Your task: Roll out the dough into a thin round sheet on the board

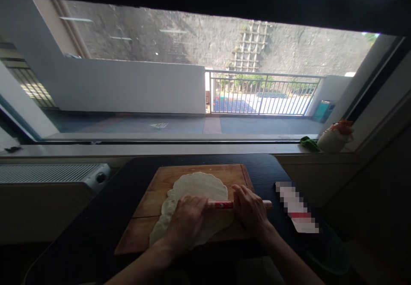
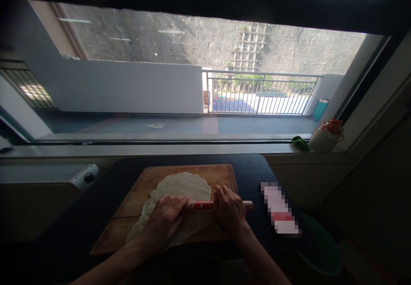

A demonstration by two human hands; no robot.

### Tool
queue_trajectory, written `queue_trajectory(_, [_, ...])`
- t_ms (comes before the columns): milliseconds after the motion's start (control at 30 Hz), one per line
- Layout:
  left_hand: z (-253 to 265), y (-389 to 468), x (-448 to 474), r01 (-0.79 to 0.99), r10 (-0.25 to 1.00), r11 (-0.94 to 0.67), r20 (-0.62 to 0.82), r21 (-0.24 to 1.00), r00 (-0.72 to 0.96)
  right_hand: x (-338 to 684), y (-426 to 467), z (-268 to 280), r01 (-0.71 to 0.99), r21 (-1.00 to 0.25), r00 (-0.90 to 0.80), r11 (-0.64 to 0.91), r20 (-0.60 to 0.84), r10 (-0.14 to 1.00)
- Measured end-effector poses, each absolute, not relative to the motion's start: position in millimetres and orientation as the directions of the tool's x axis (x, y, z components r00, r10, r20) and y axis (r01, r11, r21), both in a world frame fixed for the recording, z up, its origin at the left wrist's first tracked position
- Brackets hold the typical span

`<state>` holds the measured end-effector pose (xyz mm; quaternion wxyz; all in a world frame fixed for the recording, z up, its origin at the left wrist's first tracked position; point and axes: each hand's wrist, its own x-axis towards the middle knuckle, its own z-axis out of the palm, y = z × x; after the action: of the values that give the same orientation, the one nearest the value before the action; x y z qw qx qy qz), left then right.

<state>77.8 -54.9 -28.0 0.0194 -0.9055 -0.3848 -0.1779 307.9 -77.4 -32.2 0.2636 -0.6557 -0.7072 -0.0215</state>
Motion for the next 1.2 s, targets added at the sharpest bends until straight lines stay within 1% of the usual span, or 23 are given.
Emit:
queue_trajectory(100, [-15,-42,75,0.705,0.703,-0.694,0.351,0.147,0.619,299,-60,-21,0.944,-0.308,0.022,0.115,0.408,0.913])
queue_trajectory(200, [-5,-29,51,0.722,0.707,-0.681,0.366,0.121,0.605,293,-43,-12,0.944,-0.300,0.007,0.135,0.427,0.904])
queue_trajectory(333, [0,-12,22,0.805,0.798,-0.582,0.269,0.115,0.539,283,-26,-15,0.950,-0.294,0.009,0.103,0.354,0.935])
queue_trajectory(400, [-3,-3,21,0.845,0.838,-0.522,0.251,0.114,0.484,277,-22,-20,0.955,-0.282,0.005,0.094,0.332,0.943])
queue_trajectory(467, [-10,5,29,0.873,0.854,-0.480,0.271,0.087,0.443,271,-21,-24,0.959,-0.250,-0.039,0.134,0.354,0.934])
queue_trajectory(533, [-19,13,38,0.879,0.849,-0.475,0.286,0.042,0.444,267,-22,-27,0.962,-0.222,-0.064,0.160,0.385,0.921])
queue_trajectory(600, [-27,21,44,0.872,0.836,-0.489,0.291,0.010,0.465,265,-23,-28,0.966,-0.217,-0.045,0.140,0.393,0.918])
queue_trajectory(667, [-32,30,47,0.869,0.833,-0.494,0.287,0.002,0.473,265,-18,-29,0.970,-0.218,-0.019,0.112,0.390,0.921])
queue_trajectory(733, [-32,44,50,0.884,0.852,-0.467,0.274,0.014,0.446,265,-5,-26,0.970,-0.224,-0.003,0.096,0.383,0.924])
queue_trajectory(800, [-31,62,54,0.910,0.888,-0.412,0.242,0.041,0.391,267,15,-22,0.967,-0.248,0.025,0.066,0.346,0.938])
queue_trajectory(933, [-27,86,61,0.943,0.939,-0.320,0.165,0.088,0.303,270,46,-14,0.952,-0.303,0.097,-0.033,0.197,0.976])
queue_trajectory(1000, [-28,80,60,0.938,0.933,-0.333,0.174,0.093,0.314,270,43,-16,0.950,-0.312,0.091,-0.031,0.180,0.980])
queue_trajectory(1067, [-30,64,56,0.916,0.904,-0.393,0.218,0.082,0.368,270,27,-22,0.955,-0.297,0.051,0.018,0.225,0.973])
queue_trajectory(1133, [-32,48,51,0.883,0.860,-0.466,0.262,0.054,0.438,269,8,-28,0.964,-0.257,0.012,0.067,0.293,0.956])
queue_trajectory(1200, [-33,41,50,0.865,0.831,-0.501,0.295,0.027,0.472,269,-1,-31,0.971,-0.225,0.002,0.076,0.330,0.944])
